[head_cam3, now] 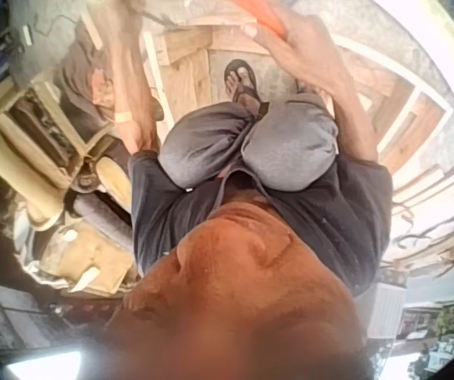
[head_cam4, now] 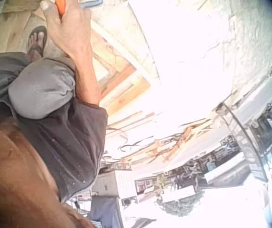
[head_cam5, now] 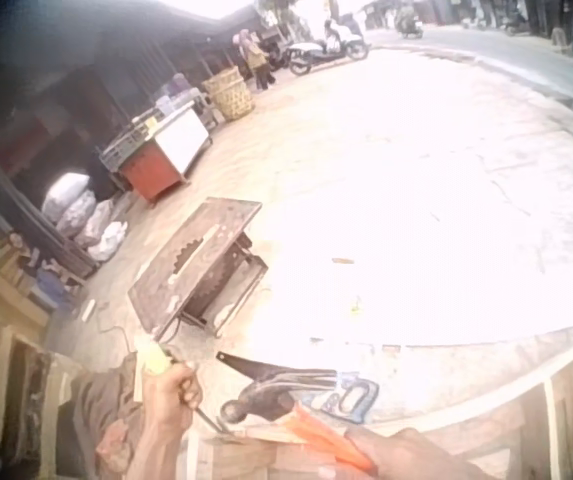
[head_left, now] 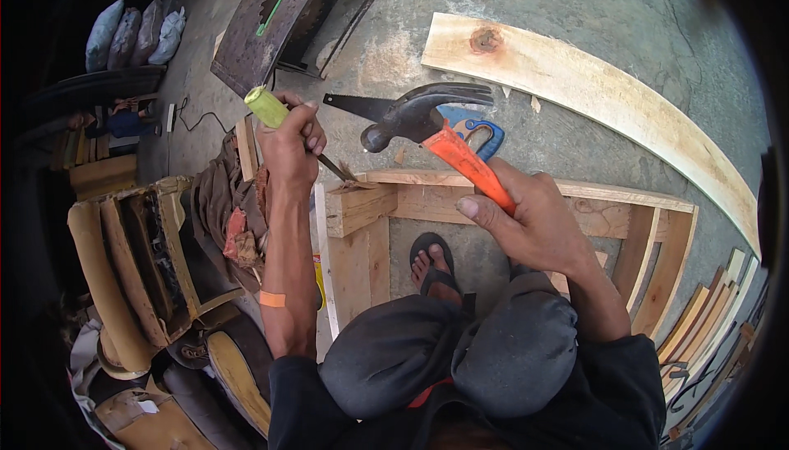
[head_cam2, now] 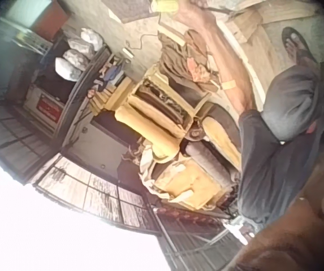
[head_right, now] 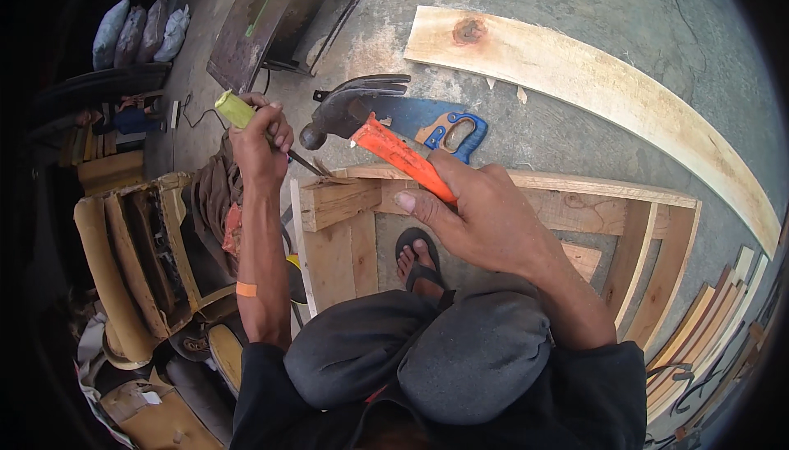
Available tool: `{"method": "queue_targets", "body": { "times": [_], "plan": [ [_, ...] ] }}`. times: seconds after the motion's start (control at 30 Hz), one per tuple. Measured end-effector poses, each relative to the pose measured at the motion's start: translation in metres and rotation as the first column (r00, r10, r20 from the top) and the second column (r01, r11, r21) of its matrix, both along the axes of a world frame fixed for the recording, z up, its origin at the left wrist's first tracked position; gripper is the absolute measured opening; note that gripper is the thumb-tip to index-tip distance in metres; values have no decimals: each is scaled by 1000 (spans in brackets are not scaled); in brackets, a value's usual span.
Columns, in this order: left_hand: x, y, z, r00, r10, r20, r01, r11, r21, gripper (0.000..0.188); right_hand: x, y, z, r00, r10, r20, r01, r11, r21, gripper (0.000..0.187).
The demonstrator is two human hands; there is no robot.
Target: The person assembles a wooden frame by fitting planks together and securing them with a hammer and a green cylindrical tool. They then position a large curved wooden board onto the frame and slide it across a table saw surface.
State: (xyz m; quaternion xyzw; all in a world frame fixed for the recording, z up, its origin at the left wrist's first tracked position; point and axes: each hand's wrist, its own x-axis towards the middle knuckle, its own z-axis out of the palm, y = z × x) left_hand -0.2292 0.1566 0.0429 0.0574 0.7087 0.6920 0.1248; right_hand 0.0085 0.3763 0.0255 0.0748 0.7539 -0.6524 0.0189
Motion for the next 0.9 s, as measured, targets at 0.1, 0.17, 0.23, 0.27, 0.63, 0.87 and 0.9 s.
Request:
{"method": "queue_targets", "body": {
  "times": [0.1,0.17,0.23,0.27,0.63,0.87,0.9],
  "plan": [
    [28,-20,42,986,57,-156,-32,987,157,21,9,-2,-6,992,-40,119,48,996,-70,38],
    [34,-30,46,983,32,-183,-1,987,163,20,11,-7,-9,981,-70,182,92,989,-118,38],
    [39,-32,45,979,18,-203,11,990,141,20,11,-10,-11,973,-92,214,125,982,-144,39],
    [41,-33,44,979,20,-204,8,991,132,20,10,-10,-10,976,-79,205,107,986,-130,39],
    [56,-20,46,934,-40,-354,32,999,-29,18,-11,-6,25,998,-49,-40,52,997,61,38],
    [64,-31,43,930,-3,-366,21,999,44,18,-15,-15,25,997,-38,-67,41,998,48,34],
    [64,-32,41,930,5,-369,16,998,53,18,-15,-17,24,996,-37,-79,42,997,60,35]
  ]
}}
